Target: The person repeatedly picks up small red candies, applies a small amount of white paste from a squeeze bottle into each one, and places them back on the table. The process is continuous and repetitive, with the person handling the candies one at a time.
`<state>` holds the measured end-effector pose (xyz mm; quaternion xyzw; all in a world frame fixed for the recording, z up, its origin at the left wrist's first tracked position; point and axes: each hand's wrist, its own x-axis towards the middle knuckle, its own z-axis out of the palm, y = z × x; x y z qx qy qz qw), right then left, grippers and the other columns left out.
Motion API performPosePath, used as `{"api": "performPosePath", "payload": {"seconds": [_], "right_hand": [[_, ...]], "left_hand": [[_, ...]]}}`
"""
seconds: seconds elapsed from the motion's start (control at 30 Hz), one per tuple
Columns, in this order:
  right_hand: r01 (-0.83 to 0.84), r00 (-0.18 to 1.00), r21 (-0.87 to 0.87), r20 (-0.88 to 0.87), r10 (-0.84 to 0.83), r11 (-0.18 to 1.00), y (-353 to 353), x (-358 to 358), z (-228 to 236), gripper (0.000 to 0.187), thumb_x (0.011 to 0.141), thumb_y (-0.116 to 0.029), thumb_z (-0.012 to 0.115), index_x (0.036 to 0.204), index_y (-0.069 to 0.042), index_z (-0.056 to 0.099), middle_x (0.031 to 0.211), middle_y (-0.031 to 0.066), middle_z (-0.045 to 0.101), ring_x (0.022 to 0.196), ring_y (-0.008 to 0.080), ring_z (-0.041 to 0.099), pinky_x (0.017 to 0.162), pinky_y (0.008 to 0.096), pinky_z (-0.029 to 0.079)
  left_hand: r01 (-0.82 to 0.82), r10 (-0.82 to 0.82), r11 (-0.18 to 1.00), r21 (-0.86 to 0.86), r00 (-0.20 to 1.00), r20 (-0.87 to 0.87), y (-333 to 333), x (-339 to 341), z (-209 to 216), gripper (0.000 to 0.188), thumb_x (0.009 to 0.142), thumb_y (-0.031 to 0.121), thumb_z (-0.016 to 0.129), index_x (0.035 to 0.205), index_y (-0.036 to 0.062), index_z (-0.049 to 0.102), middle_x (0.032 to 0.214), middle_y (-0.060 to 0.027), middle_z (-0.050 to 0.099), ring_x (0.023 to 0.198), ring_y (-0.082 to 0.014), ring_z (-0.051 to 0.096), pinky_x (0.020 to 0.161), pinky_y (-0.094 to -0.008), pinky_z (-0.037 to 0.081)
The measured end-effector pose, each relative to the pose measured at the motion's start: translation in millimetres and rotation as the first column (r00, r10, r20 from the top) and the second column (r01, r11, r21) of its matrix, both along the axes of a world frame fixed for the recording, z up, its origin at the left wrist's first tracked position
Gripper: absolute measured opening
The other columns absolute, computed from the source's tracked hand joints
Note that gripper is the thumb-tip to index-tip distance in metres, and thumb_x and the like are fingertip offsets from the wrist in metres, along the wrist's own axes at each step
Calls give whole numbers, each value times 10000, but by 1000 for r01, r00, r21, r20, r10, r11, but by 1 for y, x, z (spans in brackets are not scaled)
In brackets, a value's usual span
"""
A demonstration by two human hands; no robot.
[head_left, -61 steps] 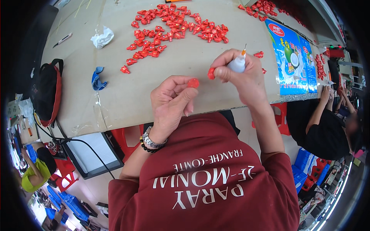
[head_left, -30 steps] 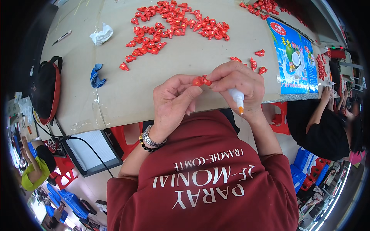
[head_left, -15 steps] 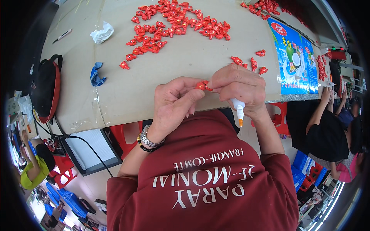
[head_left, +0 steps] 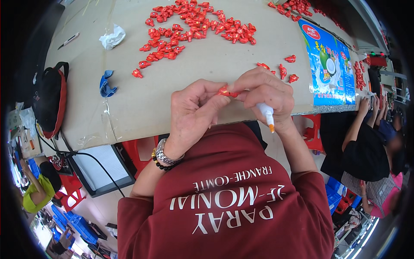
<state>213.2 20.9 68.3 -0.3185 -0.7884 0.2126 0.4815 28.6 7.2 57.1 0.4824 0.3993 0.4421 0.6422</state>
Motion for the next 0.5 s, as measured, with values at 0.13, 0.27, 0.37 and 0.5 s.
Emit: {"api": "performPosePath", "payload": {"seconds": [0.13, 0.27, 0.37, 0.5], "right_hand": [[152, 973, -274, -125, -192, 950, -11, -8, 4, 166, 643, 56, 713, 774, -25, 651, 808, 48, 647, 753, 163, 625, 616, 269, 499], [120, 979, -433, -100, -180, 893, -13, -3, -6, 203, 693, 24, 748, 882, -2, 680, 836, 72, 642, 708, 121, 585, 648, 237, 460], [157, 957, -540, -122, -262, 827, -18, -7, -6, 163, 710, 28, 742, 858, -2, 680, 826, 74, 644, 716, 123, 588, 641, 236, 449], [196, 928, -539, -167, -333, 819, -16, -10, -21, 135, 686, 34, 751, 793, -15, 684, 736, 57, 658, 658, 129, 620, 594, 251, 475]], "left_hand": [[-33, 33, 999, 6, 999, 0, 2, -1, -3, 130, 856, 2, 627, 980, -34, 634, 748, -59, 676, 487, -15, 504, 414, -169, 394], [-46, 48, 998, 42, 998, -47, 1, 2, -4, 137, 859, 11, 628, 989, -34, 636, 749, -58, 677, 495, -18, 504, 425, -172, 400], [-35, 38, 998, 61, 998, -44, 0, 3, -8, 141, 869, 19, 620, 998, -34, 636, 725, -45, 663, 506, -19, 509, 434, -173, 400], [-16, 19, 999, 47, 999, -48, 2, 3, -14, 134, 886, 21, 592, 1000, -32, 637, 648, -13, 613, 506, -20, 503, 434, -177, 385]]}}
